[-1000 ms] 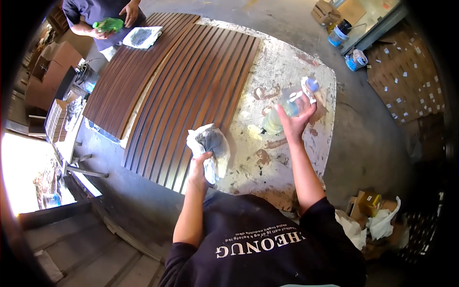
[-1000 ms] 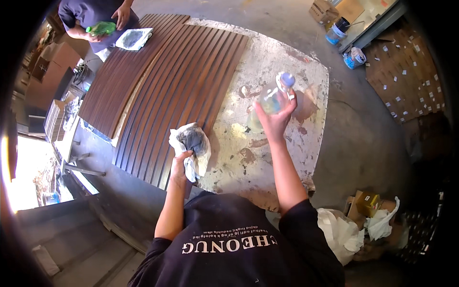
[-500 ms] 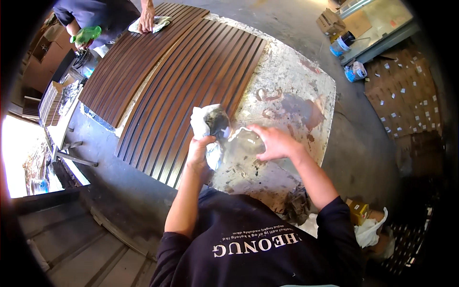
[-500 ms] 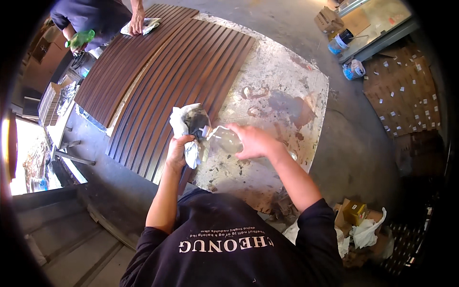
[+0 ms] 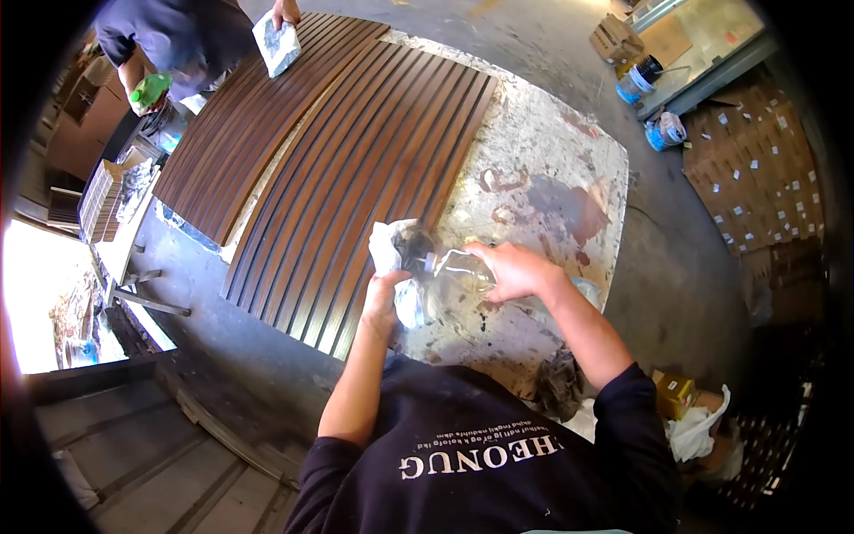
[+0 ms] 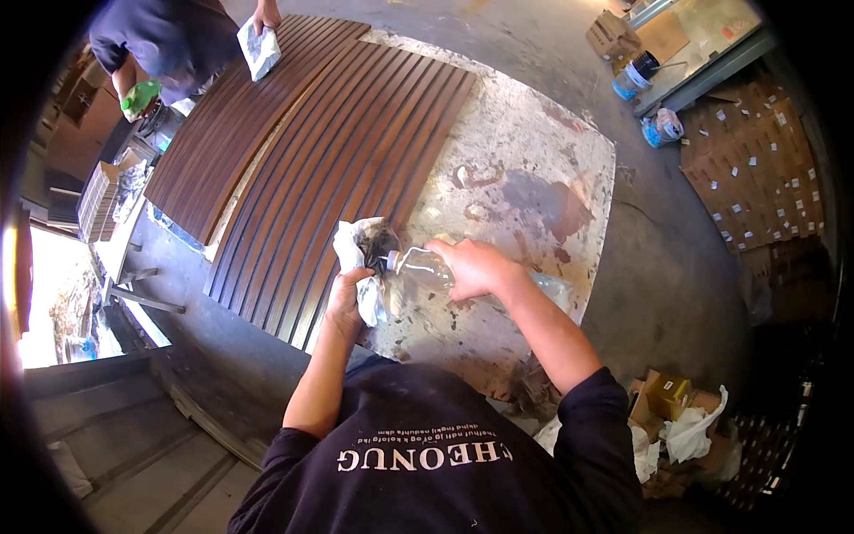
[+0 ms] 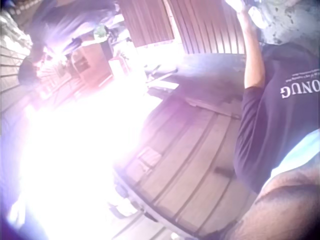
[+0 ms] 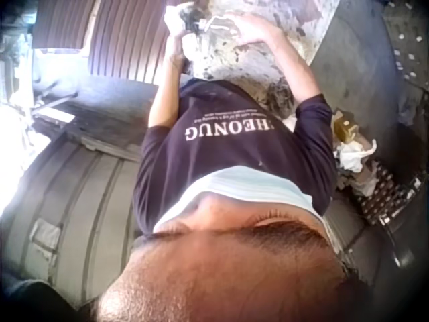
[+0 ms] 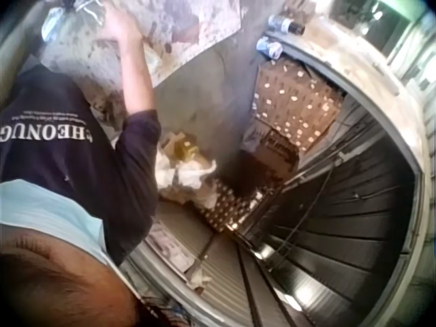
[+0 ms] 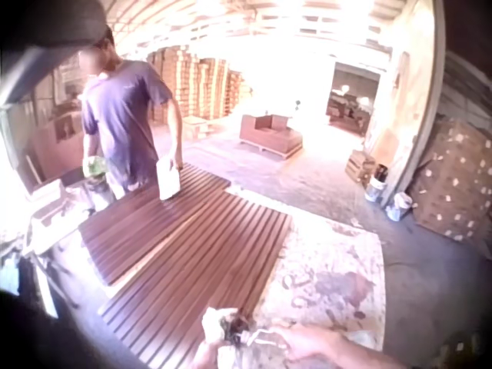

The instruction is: The person wipes down a series of slotted wood panels on a workbench using a white cloth and a liquid cleaner poured from a plastic bottle.

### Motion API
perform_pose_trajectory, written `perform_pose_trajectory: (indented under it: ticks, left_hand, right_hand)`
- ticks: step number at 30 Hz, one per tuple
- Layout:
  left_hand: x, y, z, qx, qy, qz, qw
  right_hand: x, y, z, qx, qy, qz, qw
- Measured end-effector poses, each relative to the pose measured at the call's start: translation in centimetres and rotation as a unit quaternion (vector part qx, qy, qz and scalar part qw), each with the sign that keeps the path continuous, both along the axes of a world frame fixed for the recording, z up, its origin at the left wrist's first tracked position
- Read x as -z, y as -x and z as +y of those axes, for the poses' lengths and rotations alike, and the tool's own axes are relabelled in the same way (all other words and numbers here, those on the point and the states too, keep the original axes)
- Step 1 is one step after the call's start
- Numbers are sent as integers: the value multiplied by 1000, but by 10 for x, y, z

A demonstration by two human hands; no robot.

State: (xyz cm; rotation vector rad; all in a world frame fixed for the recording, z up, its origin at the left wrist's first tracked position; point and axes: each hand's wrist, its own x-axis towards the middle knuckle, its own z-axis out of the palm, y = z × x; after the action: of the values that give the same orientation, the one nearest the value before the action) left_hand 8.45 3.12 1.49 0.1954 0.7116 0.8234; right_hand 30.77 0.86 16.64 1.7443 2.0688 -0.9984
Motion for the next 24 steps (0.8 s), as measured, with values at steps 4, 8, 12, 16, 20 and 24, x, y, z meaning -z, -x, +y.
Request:
perform_pose_trajectory:
  ticks: [4, 8, 12, 16, 20, 24]
  left_hand:
    - [12, 1, 1, -11, 8, -46, 999]
    - [21, 3, 1, -6, 0, -49, 999]
    - [14, 2, 2, -7, -1, -66, 998]
    - [-15, -3, 16, 3, -15, -61, 998]
    - [-70, -17, 56, 29, -79, 21, 996]
    - [-134, -37, 93, 43, -139, 109, 983]
  right_hand:
    - [-7, 3, 5, -18, -7, -5, 1000]
    - [-10, 4, 5, -22, -21, -6, 1000]
    - [-14, 4, 4, -28, -19, -11, 999]
    - [-6, -2, 1, -6, -35, -1, 999]
    - [2, -9, 2, 42, -101, -2, 994]
    - [-7, -24, 5, 116, -176, 51, 976]
